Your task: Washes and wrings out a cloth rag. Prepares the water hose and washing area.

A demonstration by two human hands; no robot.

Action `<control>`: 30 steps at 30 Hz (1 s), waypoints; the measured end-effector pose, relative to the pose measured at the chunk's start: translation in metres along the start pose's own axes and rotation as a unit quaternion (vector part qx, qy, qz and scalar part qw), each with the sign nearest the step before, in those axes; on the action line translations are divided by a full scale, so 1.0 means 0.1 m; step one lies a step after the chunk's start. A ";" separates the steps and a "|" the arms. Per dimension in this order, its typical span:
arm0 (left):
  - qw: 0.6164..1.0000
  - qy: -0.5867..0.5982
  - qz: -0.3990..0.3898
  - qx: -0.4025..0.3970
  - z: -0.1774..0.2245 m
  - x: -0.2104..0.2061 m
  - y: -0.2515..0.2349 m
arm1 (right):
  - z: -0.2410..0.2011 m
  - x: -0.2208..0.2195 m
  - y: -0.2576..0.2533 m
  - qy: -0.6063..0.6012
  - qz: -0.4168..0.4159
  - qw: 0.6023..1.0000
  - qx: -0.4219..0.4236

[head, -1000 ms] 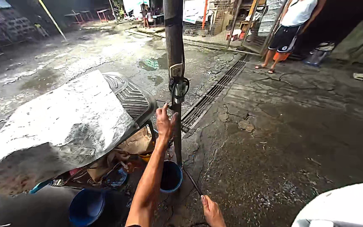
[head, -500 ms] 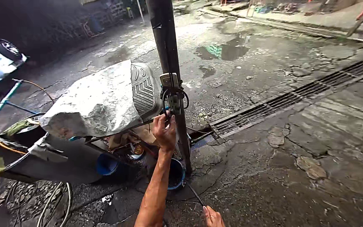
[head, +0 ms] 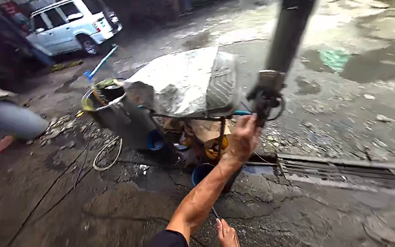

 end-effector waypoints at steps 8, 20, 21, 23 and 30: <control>0.801 -0.137 -0.210 0.544 -1.83 2.50 2.21 | -1.27 -0.78 -0.26 0.100 -0.057 0.978 0.172; 0.607 0.140 0.349 0.700 -3.67 5.91 3.21 | -4.52 -2.78 -0.77 0.207 -0.359 0.835 0.362; 0.605 0.144 0.349 0.701 -3.85 6.22 3.25 | -4.72 -2.90 -0.76 0.209 -0.366 0.825 0.377; 0.602 0.167 0.310 0.717 -4.15 6.79 3.24 | -5.10 -3.09 -0.73 0.217 -0.388 0.803 0.396; 0.585 0.086 0.144 0.793 -4.80 8.08 3.07 | -6.04 -3.59 -0.65 0.247 -0.447 0.730 0.455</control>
Point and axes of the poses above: each hand's wrist, its own y-axis away from the middle knuckle, its own x-axis out of the back of the hand, z = x × y, the point moved 1 cm from there along -y, towards the middle knuckle
